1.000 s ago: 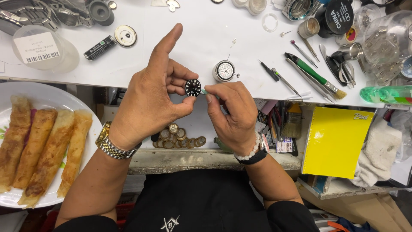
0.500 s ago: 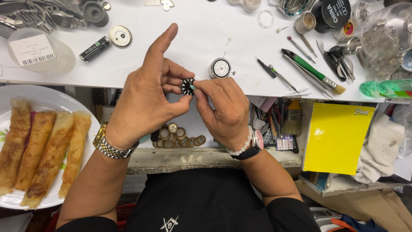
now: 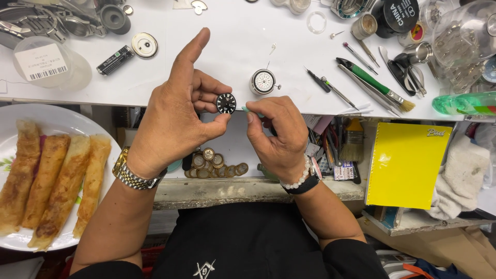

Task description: The person is performing a delicate watch repair, specifically installing the hands onto the watch dial using tweezers and a small screwdriver.

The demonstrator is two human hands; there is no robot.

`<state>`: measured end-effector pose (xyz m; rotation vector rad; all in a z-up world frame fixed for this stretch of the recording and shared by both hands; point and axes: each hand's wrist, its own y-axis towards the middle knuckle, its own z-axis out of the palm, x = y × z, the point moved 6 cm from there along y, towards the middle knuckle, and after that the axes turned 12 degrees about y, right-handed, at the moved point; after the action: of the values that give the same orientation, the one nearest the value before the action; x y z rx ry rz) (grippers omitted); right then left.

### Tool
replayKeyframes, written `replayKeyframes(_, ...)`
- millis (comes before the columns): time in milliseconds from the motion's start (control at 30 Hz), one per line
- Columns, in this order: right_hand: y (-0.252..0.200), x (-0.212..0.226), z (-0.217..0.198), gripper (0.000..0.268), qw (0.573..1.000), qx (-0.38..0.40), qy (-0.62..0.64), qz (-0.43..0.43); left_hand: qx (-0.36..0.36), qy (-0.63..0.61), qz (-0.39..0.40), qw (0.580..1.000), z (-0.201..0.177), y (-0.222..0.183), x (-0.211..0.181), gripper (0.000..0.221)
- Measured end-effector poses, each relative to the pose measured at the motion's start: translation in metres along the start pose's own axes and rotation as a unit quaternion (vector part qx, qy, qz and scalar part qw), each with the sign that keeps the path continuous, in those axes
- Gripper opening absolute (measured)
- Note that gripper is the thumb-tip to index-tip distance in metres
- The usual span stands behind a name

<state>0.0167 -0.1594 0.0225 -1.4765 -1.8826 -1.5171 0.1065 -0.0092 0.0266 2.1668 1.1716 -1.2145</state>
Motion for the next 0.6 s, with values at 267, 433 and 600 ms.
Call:
replayKeyframes(267, -0.0038, -0.0022, -0.0041, 0.023, 0.999, -0.004, 0.029, 0.022, 0.004, 0.004, -0.006, 1.0, 0.0008, 0.0009, -0.0027, 0.102)
replayKeyframes(433, -0.0043, -0.0024, -0.0042, 0.028, 1.0, 0.0, 0.024, 0.019, 0.003, 0.001, -0.003, 1.0, 0.0013, 0.0003, -0.0027, 0.102)
replayKeyframes(600, -0.0036, -0.0012, -0.0021, 0.029, 1.0, -0.004, 0.026, -0.012, 0.006, 0.003, -0.006, 1.0, 0.0017, 0.0005, -0.0031, 0.103)
